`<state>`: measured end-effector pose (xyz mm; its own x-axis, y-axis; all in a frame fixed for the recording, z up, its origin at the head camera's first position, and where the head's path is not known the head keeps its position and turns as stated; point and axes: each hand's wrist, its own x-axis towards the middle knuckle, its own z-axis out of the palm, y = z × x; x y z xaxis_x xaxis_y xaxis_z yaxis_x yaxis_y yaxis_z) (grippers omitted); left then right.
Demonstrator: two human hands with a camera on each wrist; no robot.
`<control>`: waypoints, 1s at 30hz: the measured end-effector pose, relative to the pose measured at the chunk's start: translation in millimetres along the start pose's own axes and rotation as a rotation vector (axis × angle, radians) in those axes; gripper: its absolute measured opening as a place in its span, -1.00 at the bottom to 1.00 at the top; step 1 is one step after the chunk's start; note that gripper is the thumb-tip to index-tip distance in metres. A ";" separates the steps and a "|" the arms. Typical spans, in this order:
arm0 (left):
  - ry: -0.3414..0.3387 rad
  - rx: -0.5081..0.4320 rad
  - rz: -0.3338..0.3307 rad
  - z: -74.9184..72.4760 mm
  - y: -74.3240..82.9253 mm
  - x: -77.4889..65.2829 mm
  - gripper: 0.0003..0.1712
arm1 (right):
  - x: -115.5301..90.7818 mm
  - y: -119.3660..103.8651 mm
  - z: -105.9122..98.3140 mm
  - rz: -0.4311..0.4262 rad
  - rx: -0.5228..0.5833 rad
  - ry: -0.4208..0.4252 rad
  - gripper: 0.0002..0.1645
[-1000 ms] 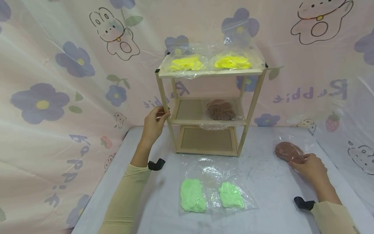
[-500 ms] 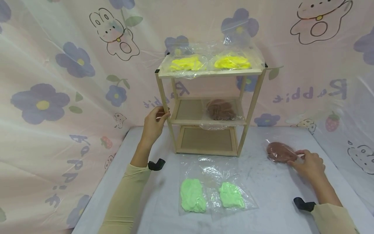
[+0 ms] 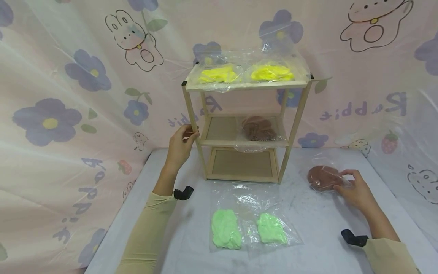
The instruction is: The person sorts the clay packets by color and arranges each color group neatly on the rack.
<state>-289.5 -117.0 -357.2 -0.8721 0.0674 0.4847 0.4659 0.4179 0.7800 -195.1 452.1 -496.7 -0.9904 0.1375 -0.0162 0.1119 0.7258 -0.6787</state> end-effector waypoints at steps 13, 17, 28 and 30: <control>-0.003 0.000 0.006 0.6 0.0 0.2 -0.66 | -17.7 -11.0 3.8 -0.037 0.219 0.030 -0.27; 0.001 0.000 0.008 0.6 0.4 0.2 -0.67 | -25.0 -20.0 8.6 -0.051 0.248 0.077 -0.18; 0.002 -0.008 -0.004 0.9 1.5 -0.2 -0.65 | -48.2 -45.9 14.1 -0.235 0.495 0.255 -0.14; 0.001 -0.006 -0.006 0.8 1.7 -0.3 -0.64 | -52.5 -52.2 13.6 -0.267 0.531 0.287 -0.12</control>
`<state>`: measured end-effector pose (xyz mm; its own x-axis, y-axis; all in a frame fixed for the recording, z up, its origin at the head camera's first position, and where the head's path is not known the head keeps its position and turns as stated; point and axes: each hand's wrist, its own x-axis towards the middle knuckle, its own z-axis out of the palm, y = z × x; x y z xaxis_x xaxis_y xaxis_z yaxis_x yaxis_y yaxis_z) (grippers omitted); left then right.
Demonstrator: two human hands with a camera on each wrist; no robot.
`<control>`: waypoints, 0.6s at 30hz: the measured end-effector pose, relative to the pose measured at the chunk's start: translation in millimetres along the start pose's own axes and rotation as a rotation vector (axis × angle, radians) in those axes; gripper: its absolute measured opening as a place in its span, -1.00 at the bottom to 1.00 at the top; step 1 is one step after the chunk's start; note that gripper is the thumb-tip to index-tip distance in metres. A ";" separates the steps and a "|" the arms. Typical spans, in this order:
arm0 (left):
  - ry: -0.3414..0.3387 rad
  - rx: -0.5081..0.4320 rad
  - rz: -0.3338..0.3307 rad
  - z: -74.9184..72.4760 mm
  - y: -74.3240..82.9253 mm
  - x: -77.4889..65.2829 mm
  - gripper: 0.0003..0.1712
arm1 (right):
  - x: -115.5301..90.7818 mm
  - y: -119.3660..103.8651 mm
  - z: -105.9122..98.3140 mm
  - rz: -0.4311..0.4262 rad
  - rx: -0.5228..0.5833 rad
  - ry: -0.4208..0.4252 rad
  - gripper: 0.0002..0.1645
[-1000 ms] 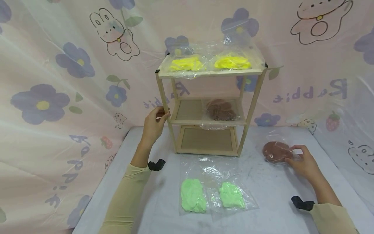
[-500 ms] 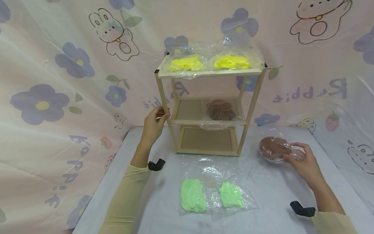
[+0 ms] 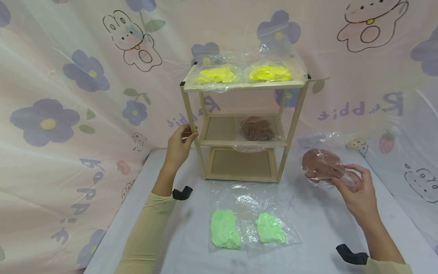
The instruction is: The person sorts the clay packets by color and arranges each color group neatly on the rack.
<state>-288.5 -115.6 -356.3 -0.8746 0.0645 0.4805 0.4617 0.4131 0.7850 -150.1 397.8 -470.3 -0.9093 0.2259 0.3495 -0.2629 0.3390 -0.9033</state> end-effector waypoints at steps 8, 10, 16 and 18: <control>-0.005 0.015 0.002 -1.4 -0.4 -0.5 -0.63 | -10.6 -26.7 13.1 -0.157 0.209 0.086 -0.07; -0.003 0.021 0.004 -1.4 -0.4 -0.5 -0.62 | -13.1 -33.3 16.2 -0.194 0.273 0.107 -0.07; -0.001 0.025 0.011 -0.3 -1.2 -0.2 -0.63 | -18.9 -43.7 23.0 -0.335 0.393 0.166 -0.12; -0.001 0.024 0.012 0.0 -1.5 -0.1 -0.64 | -20.5 -45.3 24.4 -0.377 0.424 0.183 -0.14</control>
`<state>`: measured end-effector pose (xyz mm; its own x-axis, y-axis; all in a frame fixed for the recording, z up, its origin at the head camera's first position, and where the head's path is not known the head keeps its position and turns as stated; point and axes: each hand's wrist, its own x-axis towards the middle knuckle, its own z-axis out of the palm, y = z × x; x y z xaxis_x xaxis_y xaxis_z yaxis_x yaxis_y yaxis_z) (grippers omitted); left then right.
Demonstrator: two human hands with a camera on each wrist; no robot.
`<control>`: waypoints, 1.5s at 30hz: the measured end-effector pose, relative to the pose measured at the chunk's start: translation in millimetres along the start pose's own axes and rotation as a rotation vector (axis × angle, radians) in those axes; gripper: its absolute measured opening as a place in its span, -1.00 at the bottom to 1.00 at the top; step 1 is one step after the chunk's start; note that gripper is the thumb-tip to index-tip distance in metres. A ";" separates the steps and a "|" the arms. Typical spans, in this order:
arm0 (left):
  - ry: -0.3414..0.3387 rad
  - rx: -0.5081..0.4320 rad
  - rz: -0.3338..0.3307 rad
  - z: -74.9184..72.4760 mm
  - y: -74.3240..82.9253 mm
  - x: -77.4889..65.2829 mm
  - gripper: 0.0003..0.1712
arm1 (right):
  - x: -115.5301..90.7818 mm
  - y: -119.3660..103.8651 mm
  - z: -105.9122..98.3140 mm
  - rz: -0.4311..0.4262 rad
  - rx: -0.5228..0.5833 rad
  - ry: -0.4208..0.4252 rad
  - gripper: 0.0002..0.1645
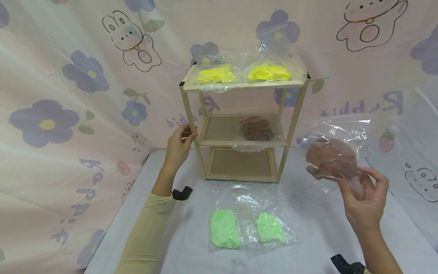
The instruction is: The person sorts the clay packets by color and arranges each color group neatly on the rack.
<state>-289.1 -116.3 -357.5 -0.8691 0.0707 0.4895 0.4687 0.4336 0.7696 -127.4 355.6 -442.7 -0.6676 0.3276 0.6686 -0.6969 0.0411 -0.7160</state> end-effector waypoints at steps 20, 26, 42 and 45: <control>0.007 -0.008 -0.007 -0.3 1.8 -0.8 -0.64 | -22.9 -27.6 58.3 -0.224 0.260 0.000 -0.32; 0.011 -0.005 -0.004 -0.2 0.9 0.1 -0.66 | -28.3 -20.2 89.2 -0.232 0.308 -0.050 -0.31; -0.013 -0.005 0.005 -0.3 -0.4 -0.8 -0.64 | -11.5 7.0 157.0 -0.181 0.245 -0.087 -0.25; -0.015 -0.011 0.009 -0.4 -1.3 -0.9 -0.63 | -5.5 11.3 168.1 -0.170 0.249 -0.091 -0.26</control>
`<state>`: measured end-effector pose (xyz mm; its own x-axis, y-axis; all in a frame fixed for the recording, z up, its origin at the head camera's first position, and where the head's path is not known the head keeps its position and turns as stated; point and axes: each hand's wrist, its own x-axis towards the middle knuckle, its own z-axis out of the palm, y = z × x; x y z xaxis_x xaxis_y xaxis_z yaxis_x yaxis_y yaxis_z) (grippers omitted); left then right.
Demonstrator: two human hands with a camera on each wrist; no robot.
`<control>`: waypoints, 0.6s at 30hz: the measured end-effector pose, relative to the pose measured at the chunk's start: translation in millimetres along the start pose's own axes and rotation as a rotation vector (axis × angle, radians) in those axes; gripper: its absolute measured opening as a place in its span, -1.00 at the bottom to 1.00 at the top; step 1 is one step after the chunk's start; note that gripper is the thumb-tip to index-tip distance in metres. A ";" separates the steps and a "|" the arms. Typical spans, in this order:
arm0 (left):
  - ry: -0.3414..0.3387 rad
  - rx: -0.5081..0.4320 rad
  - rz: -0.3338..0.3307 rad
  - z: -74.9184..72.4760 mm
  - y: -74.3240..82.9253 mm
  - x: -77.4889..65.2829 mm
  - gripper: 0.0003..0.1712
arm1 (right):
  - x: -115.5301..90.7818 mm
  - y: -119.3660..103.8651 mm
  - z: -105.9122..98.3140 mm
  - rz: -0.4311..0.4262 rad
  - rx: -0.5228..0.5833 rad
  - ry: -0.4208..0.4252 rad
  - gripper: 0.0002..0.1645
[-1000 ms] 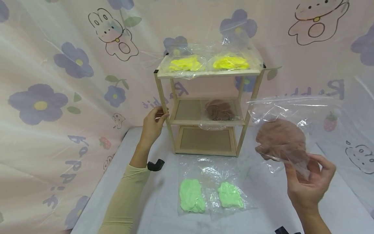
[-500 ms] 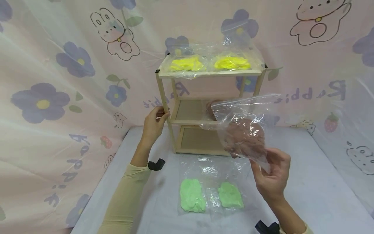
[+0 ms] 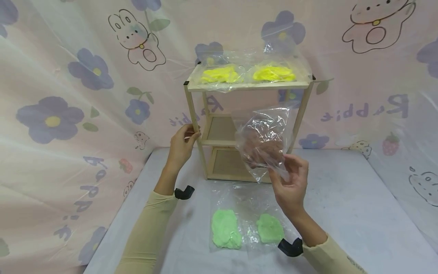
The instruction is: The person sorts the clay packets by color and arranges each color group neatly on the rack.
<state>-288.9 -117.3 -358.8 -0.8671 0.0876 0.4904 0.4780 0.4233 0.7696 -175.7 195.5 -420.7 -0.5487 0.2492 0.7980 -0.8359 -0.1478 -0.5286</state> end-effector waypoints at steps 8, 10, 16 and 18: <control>0.002 0.001 -0.016 -0.3 1.6 -1.0 -0.63 | 16.4 21.5 18.5 0.049 0.024 -0.016 -0.30; -0.001 0.009 -0.019 -0.1 1.9 -0.8 -0.62 | 20.1 25.2 22.9 0.058 0.032 -0.015 -0.31; 0.002 0.018 -0.017 0.3 2.7 0.2 -0.62 | 31.2 33.8 38.9 0.105 0.036 -0.026 -0.33; 0.002 0.017 -0.016 0.4 2.3 0.5 -0.62 | 35.1 35.7 44.2 0.115 0.022 -0.029 -0.34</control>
<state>-288.3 -115.9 -357.0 -0.8743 0.0787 0.4790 0.4616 0.4401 0.7702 -225.4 156.7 -398.7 -0.6407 0.2014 0.7409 -0.7675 -0.1948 -0.6108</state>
